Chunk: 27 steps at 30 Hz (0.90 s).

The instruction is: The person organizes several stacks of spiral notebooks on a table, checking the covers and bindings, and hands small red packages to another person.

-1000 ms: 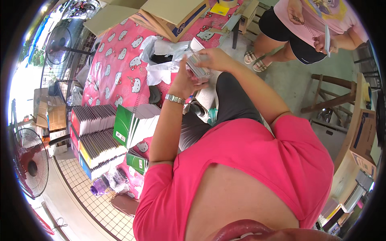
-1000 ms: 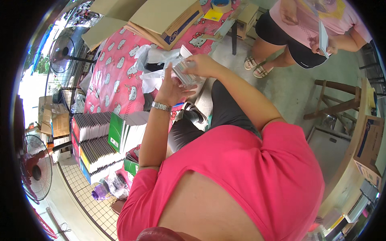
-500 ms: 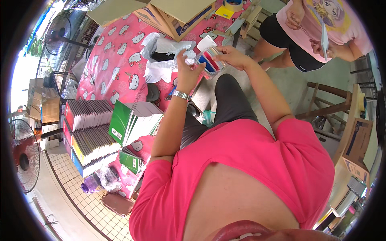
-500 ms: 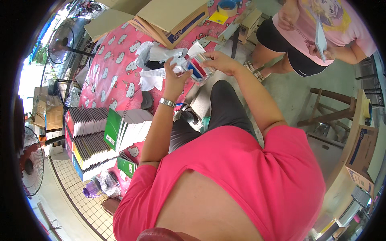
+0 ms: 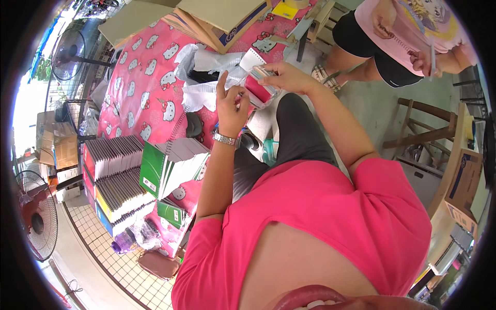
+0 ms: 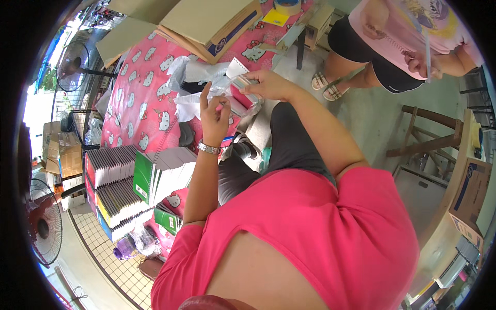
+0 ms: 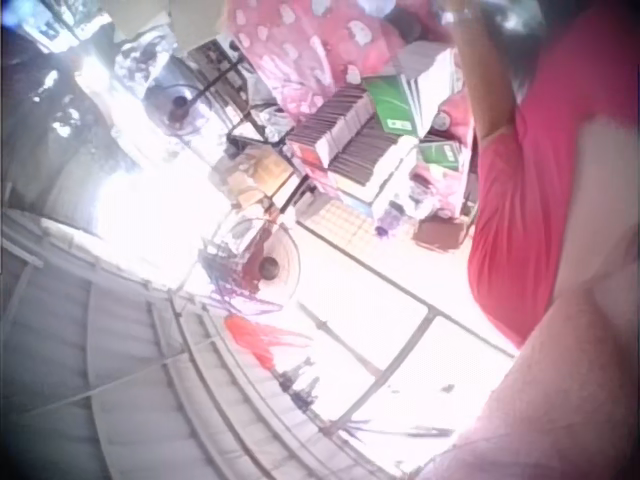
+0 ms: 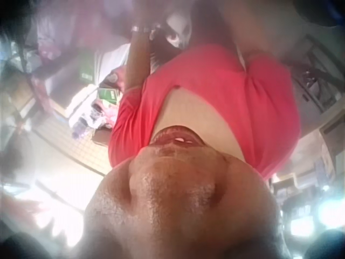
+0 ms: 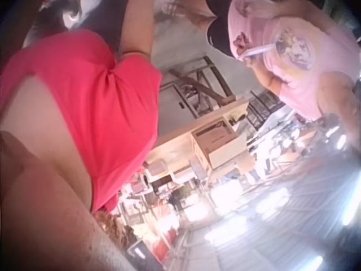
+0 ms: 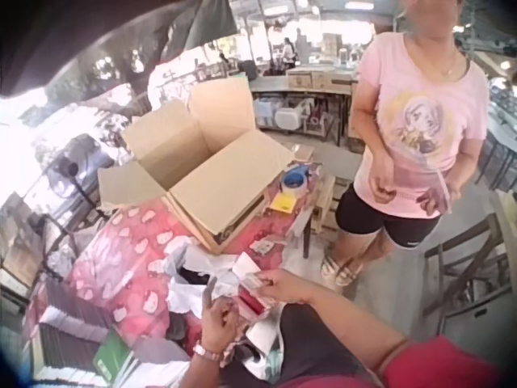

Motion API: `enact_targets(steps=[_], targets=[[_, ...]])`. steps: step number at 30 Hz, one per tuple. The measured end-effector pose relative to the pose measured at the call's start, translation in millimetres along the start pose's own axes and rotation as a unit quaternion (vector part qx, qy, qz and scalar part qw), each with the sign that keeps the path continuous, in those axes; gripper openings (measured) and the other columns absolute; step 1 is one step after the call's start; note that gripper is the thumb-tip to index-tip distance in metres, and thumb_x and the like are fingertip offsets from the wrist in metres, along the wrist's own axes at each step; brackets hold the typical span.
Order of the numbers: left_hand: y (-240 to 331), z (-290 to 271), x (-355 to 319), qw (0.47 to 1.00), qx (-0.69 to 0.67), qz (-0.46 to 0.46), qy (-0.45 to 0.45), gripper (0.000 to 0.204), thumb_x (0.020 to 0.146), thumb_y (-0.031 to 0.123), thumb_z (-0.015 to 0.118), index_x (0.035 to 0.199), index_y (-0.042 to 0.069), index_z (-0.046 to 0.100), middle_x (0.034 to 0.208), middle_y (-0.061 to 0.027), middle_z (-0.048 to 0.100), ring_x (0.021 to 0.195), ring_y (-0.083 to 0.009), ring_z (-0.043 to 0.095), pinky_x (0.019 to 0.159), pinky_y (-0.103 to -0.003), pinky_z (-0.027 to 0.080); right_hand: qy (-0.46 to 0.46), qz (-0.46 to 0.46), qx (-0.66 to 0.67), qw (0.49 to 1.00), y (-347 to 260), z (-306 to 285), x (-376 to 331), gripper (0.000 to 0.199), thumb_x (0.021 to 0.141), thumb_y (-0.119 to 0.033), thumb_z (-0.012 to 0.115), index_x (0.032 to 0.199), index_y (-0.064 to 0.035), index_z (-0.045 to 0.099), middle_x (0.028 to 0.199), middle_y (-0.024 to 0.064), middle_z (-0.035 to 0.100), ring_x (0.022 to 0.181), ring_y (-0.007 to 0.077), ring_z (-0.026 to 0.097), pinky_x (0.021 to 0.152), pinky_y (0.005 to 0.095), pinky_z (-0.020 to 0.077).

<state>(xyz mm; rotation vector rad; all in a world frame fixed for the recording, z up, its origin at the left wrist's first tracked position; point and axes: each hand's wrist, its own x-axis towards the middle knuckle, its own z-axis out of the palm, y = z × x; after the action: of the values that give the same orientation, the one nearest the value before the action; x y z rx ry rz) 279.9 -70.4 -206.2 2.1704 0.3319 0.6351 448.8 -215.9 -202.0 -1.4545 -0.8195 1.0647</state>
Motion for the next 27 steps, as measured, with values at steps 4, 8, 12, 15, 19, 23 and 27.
enact_targets(steps=[4, 8, 12, 15, 19, 23, 27], targets=[[10.6, 1.2, -2.4, 0.999, -0.037, -0.026, 0.007, 0.012, 0.076, -0.001, 0.062, 0.087, 0.001, 0.063, 0.140, -0.0251, 0.042, 0.089, -0.0237, 0.066, 0.059, -0.027, 0.055, 0.009, -0.021, -0.003, 1.000, 9.4, 0.6, -2.1, 0.049, 0.091, -0.023, 0.070, 0.134, -0.0065, 0.057, 0.077, -0.0068, 0.055, 0.064, 0.0028, 0.044, 0.054, 0.0219, 0.0348], [5.9, -3.1, -10.6, 0.997, -0.050, -0.053, 0.017, 0.009, 0.077, 0.001, 0.059, 0.085, 0.000, 0.065, 0.145, -0.0226, 0.041, 0.101, -0.0241, 0.064, 0.065, -0.027, 0.052, 0.005, -0.024, -0.048, 0.999, 3.8, 7.4, -5.9, 0.049, 0.090, -0.026, 0.070, 0.134, -0.0079, 0.058, 0.083, -0.0036, 0.060, 0.073, 0.0046, 0.049, 0.063, 0.0236, 0.0407], [-10.0, -1.4, -16.3, 0.999, -0.007, -0.035, 0.029, 0.010, 0.077, 0.004, 0.062, 0.084, 0.000, 0.069, 0.147, -0.0271, 0.040, 0.081, -0.0234, 0.066, 0.067, -0.032, 0.053, -0.003, -0.008, -0.067, 0.998, -5.8, 11.4, -6.4, 0.049, 0.089, -0.028, 0.070, 0.133, -0.0092, 0.059, 0.083, -0.0010, 0.063, 0.073, 0.0059, 0.051, 0.065, 0.0252, 0.0441], [10.2, -2.1, -14.2, 0.993, -0.028, -0.111, 0.026, 0.013, 0.078, 0.008, 0.064, 0.085, 0.001, 0.072, 0.147, -0.0295, 0.039, 0.085, -0.0295, 0.067, 0.075, -0.037, 0.053, -0.004, -0.009, -0.074, 0.997, -6.8, 12.4, -5.6, 0.049, 0.089, -0.028, 0.070, 0.133, -0.0098, 0.058, 0.080, -0.0001, 0.062, 0.068, 0.0071, 0.051, 0.063, 0.0260, 0.0442], [10.0, -6.1, -8.4, 0.994, 0.065, -0.088, 0.026, 0.014, 0.076, 0.013, 0.067, 0.079, 0.000, 0.072, 0.146, -0.0339, 0.037, 0.095, -0.0391, 0.067, 0.084, -0.043, 0.052, 0.012, 0.002, -0.128, 0.992, -12.2, 20.8, -5.7, 0.048, 0.089, -0.028, 0.070, 0.132, -0.0092, 0.059, 0.078, 0.0029, 0.063, 0.067, 0.0082, 0.052, 0.062, 0.0274, 0.0447], [-0.2, -4.6, 8.5, 0.989, 0.117, -0.092, -0.018, 0.020, 0.075, 0.018, 0.070, 0.073, -0.002, 0.071, 0.133, -0.0296, 0.052, 0.082, -0.0316, 0.065, 0.083, -0.041, 0.051, 0.040, -0.001, -0.135, 0.990, -13.0, 21.9, -3.0, 0.042, 0.089, -0.028, 0.070, 0.125, -0.0079, 0.063, 0.080, 0.0054, 0.065, 0.071, 0.0095, 0.055, 0.066, 0.0290, 0.0463], [18.8, 3.3, 22.5, 0.987, 0.133, -0.083, 0.023, 0.024, 0.073, 0.021, 0.073, 0.068, -0.002, 0.070, 0.128, -0.0281, 0.057, 0.100, -0.0349, 0.065, 0.084, -0.042, 0.051, 0.066, -0.018, -0.155, 0.986, -7.9, 17.2, 1.2, 0.036, 0.088, -0.029, 0.070, 0.116, -0.0066, 0.067, 0.082, 0.0051, 0.067, 0.074, 0.0116, 0.057, 0.069, 0.0303, 0.0473]])
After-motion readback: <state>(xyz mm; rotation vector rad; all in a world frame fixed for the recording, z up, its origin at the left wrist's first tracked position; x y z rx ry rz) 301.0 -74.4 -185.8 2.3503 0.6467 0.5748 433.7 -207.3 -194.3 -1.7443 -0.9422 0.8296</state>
